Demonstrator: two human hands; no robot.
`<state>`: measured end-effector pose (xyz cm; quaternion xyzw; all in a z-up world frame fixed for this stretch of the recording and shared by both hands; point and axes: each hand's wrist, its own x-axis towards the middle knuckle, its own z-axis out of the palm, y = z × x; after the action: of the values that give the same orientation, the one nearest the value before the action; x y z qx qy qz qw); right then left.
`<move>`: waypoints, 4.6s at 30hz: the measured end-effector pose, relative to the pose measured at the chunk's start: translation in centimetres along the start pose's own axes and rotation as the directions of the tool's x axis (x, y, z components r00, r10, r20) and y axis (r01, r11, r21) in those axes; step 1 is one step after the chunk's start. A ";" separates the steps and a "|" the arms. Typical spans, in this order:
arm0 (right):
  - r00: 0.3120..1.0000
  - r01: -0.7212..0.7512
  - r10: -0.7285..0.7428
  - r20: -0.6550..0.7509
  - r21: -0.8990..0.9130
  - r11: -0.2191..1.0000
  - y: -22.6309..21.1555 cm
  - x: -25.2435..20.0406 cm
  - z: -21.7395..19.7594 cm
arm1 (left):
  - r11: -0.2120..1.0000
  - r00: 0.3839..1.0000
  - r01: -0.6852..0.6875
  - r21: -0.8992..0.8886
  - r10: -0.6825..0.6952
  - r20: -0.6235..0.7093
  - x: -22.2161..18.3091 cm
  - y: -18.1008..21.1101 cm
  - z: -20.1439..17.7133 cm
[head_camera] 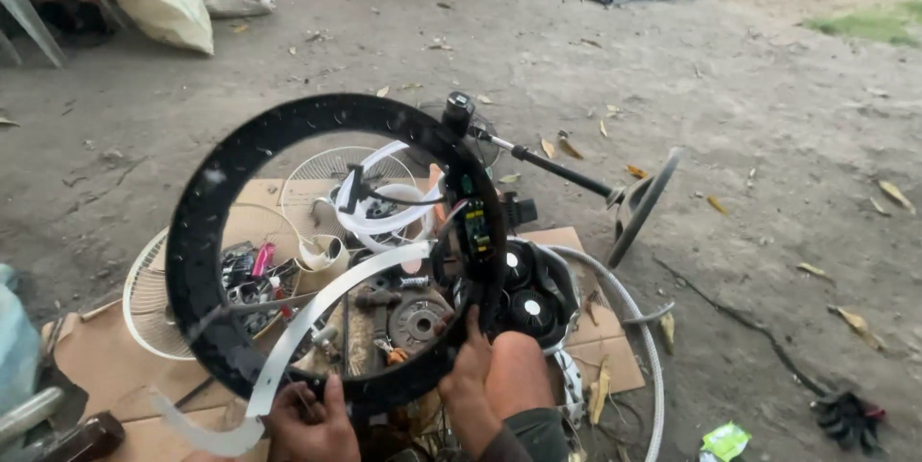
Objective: Disassembling an electric fan base using a screwdriver to remove internal components and wiring.
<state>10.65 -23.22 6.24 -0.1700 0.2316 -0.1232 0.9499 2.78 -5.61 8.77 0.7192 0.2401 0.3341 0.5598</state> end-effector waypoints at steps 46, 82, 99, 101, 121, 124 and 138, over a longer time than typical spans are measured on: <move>0.997 -0.067 0.076 -0.008 -0.570 0.819 2.4 6.6 -9.8 | 0.841 0.856 0.261 0.474 -0.429 0.290 14.5 9.2 -2.7; 0.995 0.000 -0.047 -0.092 -0.453 0.892 0.5 5.9 -8.0 | 0.541 0.642 -0.520 0.661 -0.263 0.721 -6.1 -21.2 14.4; 0.995 0.057 -0.086 -0.052 -0.405 0.913 0.7 8.7 -10.2 | 0.933 0.868 0.078 0.351 -0.237 0.437 -3.9 -19.0 11.4; 0.997 0.070 -0.067 0.021 -0.404 0.912 -0.4 5.7 -7.9 | 0.881 0.763 0.222 0.418 -0.424 0.487 -2.4 -13.9 9.8; 0.998 0.051 -0.027 0.058 -0.487 0.872 1.5 7.1 -10.2 | 0.654 0.408 0.745 0.132 -0.604 0.685 2.9 -4.3 -1.3; 1.000 0.023 -0.019 0.014 -0.530 0.848 1.8 7.7 -11.3 | 0.770 0.396 0.638 0.028 -0.359 0.845 1.5 -7.2 -0.2; 0.992 0.052 0.056 0.115 -0.760 0.648 2.1 7.3 -11.9 | 0.728 0.525 0.685 0.027 -0.519 0.675 -0.8 -8.1 2.2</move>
<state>11.47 -26.77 -7.40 -0.5601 0.2006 -0.0025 0.8037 4.15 -5.49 0.46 0.5842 0.2263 -0.1221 0.7698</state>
